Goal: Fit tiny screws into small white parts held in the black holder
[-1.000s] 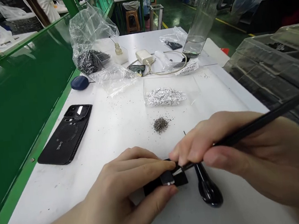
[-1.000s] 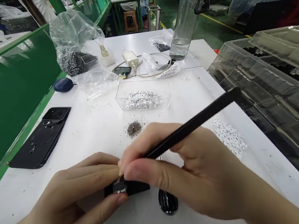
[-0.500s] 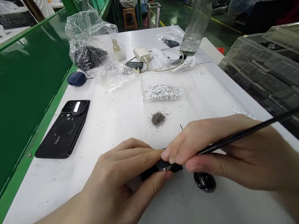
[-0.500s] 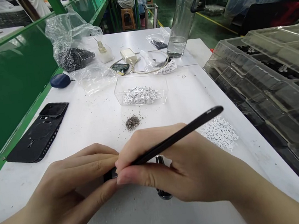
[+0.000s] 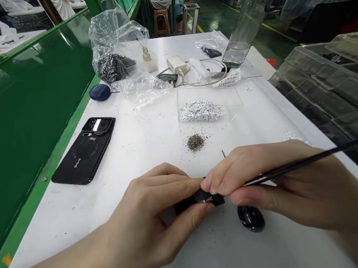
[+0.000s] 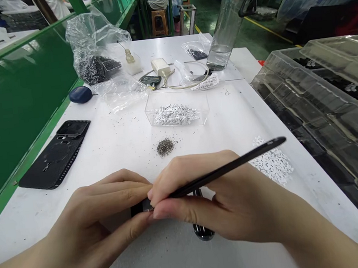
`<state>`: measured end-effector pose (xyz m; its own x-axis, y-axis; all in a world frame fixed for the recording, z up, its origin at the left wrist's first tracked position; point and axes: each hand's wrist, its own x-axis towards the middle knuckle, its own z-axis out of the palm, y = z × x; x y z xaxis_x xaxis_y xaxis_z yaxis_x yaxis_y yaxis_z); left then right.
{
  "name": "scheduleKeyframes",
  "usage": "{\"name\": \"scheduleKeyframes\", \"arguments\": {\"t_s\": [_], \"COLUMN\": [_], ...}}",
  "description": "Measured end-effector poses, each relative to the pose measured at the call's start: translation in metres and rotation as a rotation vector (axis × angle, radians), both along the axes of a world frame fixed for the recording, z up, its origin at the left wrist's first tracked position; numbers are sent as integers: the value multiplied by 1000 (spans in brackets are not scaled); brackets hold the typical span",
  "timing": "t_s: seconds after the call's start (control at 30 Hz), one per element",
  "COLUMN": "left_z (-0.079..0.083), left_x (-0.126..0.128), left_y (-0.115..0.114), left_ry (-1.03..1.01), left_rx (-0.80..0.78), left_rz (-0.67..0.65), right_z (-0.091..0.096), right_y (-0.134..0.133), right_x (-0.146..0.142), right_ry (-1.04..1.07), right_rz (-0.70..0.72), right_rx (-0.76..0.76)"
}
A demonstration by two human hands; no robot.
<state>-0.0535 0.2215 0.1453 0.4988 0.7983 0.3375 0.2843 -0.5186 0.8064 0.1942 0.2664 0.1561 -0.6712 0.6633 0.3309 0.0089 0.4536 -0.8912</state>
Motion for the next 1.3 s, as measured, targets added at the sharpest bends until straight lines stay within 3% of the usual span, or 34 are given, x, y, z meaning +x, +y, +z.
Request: {"name": "scheduleKeyframes", "arguments": {"t_s": [0.63,1.3], "left_z": [2,0], "left_x": [-1,-1], "left_y": [0,0], "left_ry": [4,-1], "left_rx": [-27,76], "left_rz": [-10,-30], "right_z": [4,9], "right_y": [-1,-3], "right_x": [0,-2], "right_ry": [-21,-32], "right_rz": [-10,-27], "right_rx": [-21,-34]}}
